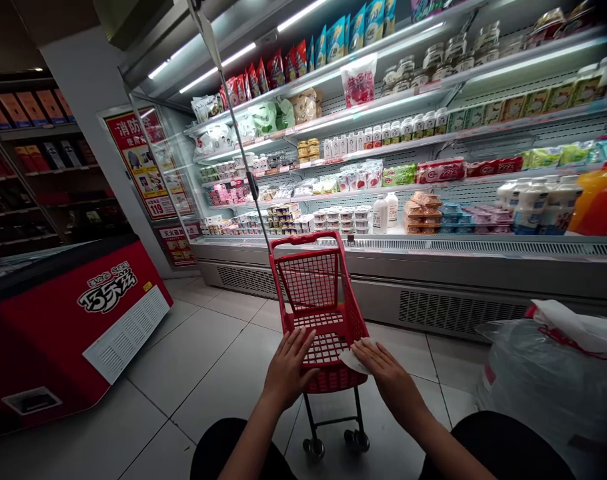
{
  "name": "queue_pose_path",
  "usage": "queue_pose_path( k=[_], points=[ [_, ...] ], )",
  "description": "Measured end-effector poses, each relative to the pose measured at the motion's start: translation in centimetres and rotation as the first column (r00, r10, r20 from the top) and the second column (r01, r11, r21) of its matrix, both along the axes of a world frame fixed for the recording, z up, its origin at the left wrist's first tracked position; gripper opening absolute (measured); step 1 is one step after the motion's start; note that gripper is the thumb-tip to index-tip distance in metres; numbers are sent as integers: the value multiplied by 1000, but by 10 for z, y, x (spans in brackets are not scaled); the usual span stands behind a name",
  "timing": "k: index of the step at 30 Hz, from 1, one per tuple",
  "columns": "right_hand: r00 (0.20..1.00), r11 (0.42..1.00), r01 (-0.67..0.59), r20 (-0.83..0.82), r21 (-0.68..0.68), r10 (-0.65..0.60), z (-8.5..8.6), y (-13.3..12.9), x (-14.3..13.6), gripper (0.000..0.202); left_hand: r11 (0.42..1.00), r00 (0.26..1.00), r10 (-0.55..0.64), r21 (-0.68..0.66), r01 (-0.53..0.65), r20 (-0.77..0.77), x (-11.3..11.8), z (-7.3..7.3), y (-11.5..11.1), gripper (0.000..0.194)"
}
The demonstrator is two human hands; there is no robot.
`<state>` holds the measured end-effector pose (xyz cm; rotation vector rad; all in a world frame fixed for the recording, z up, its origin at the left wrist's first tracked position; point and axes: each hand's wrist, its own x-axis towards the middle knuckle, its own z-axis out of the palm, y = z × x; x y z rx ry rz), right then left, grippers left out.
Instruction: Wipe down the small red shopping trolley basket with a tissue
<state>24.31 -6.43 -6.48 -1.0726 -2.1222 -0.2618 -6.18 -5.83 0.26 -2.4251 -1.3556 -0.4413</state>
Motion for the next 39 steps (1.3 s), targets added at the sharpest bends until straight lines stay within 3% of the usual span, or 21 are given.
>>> queue_pose_path(
  k=[5, 12, 14, 16, 20, 22, 26, 32, 35, 39],
  points=[
    [993, 992, 121, -18, 42, -120, -10, -22, -18, 80, 995, 995, 72, 63, -77, 73, 33, -13, -15, 92],
    [1000, 994, -7, 11, 109, 6, -7, -26, -71, 78, 981, 973, 129, 122, -153, 189, 60, -26, -21, 91],
    [996, 990, -73, 51, 121, 67, -6, -22, -61, 79, 984, 974, 109, 120, -135, 199, 60, -25, -22, 90],
    [992, 988, -105, 83, 116, 96, -5, -13, -34, 81, 990, 976, 85, 93, -105, 199, 58, -22, -24, 91],
    [998, 996, 46, 27, 70, -48, -4, 7, 30, 82, 997, 971, 61, 37, -71, 231, 55, -14, -28, 97],
    [996, 994, 93, 5, 55, -93, -5, 12, 42, 81, 998, 966, 54, 15, -60, 251, 58, -12, -30, 100],
    [992, 991, 119, -45, 61, -117, -10, 7, 9, 76, 999, 959, 47, -10, -46, 279, 67, -11, -31, 105],
    [998, 990, -62, -26, 126, 66, -9, -16, -69, 76, 997, 945, 62, 20, -72, 322, 79, -18, -34, 102],
    [989, 980, -148, 5, 131, 149, -3, -20, -69, 75, 1000, 957, 22, 8, -26, 288, 72, -17, -34, 102],
    [983, 979, -184, 21, 91, 183, 3, -15, -32, 74, 993, 988, -107, -44, 112, 114, 36, 1, -17, 112]
  ],
)
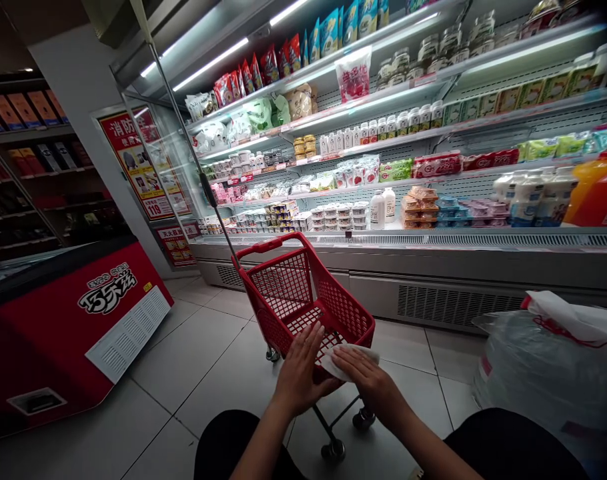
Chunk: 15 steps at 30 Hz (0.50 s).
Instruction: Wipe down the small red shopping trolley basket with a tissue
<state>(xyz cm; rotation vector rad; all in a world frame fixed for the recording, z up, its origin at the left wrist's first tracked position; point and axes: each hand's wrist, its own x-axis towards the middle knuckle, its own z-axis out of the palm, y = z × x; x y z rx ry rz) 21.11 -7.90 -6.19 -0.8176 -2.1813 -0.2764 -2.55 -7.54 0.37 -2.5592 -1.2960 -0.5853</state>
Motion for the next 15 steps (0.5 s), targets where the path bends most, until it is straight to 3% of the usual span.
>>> queue_pose_path(
  k=[3, 6, 10, 15],
  points=[
    [997, 997, 65, -28, -39, -67, -2, 10, 28, 75, 999, 992, 31, 41, -27, -120, -29, 14, 23, 106],
    [980, 982, 173, -88, -74, -179, -6, 21, 41, 76, 997, 982, 48, 75, -35, -181, -34, 16, 42, 83],
    [932, 945, 315, -158, -85, -325, -11, 21, 36, 80, 985, 985, 125, 136, -109, -119, -1, 4, 46, 86],
    [918, 925, 373, -118, -68, -379, -11, 6, 16, 84, 977, 981, 185, 113, -178, -55, 41, -4, 37, 98]
  ],
)
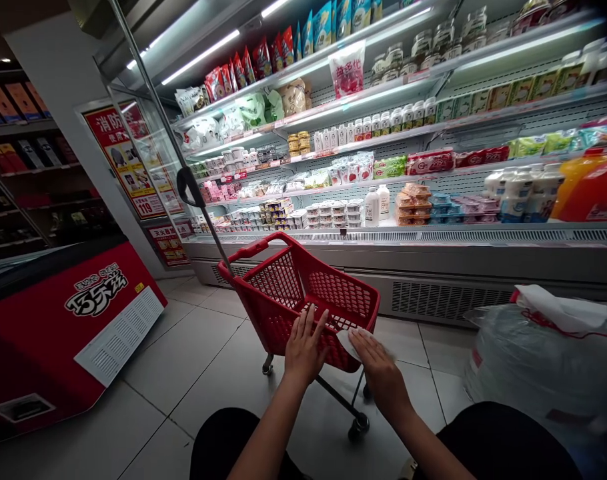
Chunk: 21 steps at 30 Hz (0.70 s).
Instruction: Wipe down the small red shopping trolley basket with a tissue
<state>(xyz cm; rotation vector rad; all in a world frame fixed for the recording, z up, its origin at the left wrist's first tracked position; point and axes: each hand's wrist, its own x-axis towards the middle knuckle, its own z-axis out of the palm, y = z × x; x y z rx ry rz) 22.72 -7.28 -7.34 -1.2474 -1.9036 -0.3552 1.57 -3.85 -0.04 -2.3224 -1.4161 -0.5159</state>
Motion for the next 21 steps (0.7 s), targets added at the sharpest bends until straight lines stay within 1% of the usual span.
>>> queue_pose_path(
  k=[2, 4, 6, 8, 10, 12, 14, 16, 18, 21],
  points=[
    [1000, 1000, 9, 16, 8, -9, 2, -3, -2, 87, 999, 999, 43, -5, -43, 12, 11, -2, -4, 101],
    [1000, 1000, 9, 28, 19, -10, 3, -2, 3, 88, 997, 997, 74, 0, -74, 18, 20, -3, -8, 104],
    [999, 1000, -3, 43, 31, 2, 4, -1, 13, 87, 998, 997, 70, 8, -70, 16, 25, -3, -12, 103],
    [998, 999, -14, 57, 36, 12, 4, 1, 25, 86, 1000, 1000, 27, 15, -27, -5, 24, -1, -14, 99],
    [998, 1000, -12, 56, 28, 10, 2, 3, 36, 84, 999, 999, -30, 27, 32, -39, 14, 6, -14, 93],
    [999, 1000, 6, 34, 15, -7, 0, 5, 45, 81, 997, 998, -36, 63, 38, -43, -3, 14, -11, 89],
    [1000, 1000, 31, 3, -3, -31, -1, 7, 50, 77, 990, 998, 53, 127, -55, 15, -23, 22, -8, 85],
    [997, 998, 66, -30, -18, -67, -2, 9, 52, 71, 977, 990, 127, 162, -136, 63, -39, 27, -6, 82],
    [994, 995, 97, -48, -17, -98, -1, 10, 51, 66, 973, 986, 151, 166, -161, 74, -46, 28, -7, 79],
    [995, 995, 103, -19, 10, -102, 5, 11, 41, 64, 972, 984, 162, 161, -171, 73, -41, 26, -14, 82]
  ],
)
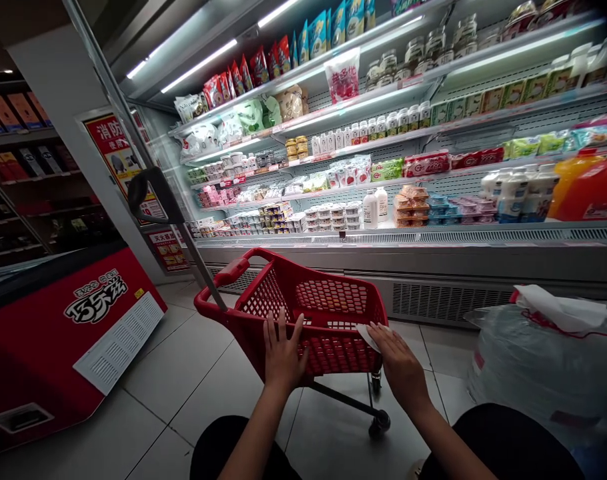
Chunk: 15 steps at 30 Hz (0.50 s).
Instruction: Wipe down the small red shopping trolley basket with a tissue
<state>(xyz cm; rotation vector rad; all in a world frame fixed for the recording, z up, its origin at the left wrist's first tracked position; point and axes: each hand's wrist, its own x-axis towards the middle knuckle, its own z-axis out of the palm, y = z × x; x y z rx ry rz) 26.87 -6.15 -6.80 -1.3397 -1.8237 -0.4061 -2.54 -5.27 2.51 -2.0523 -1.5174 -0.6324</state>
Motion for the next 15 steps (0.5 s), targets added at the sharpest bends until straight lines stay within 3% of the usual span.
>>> queue_pose_path(
  k=[9, 12, 15],
  points=[
    [977, 987, -155, 151, 39, 148, 37, 17, -91, 67, 996, 994, 90, 9, -90, -56, 12, -5, -11, 93],
    [967, 981, -191, 180, 33, 182, 38, 20, -93, 70, 995, 991, 99, 11, -98, -93, 5, -6, -10, 92],
    [963, 981, -191, 198, 32, 181, 30, 19, -68, 69, 996, 987, 93, 14, -92, -130, -4, -6, -9, 89]
  ],
)
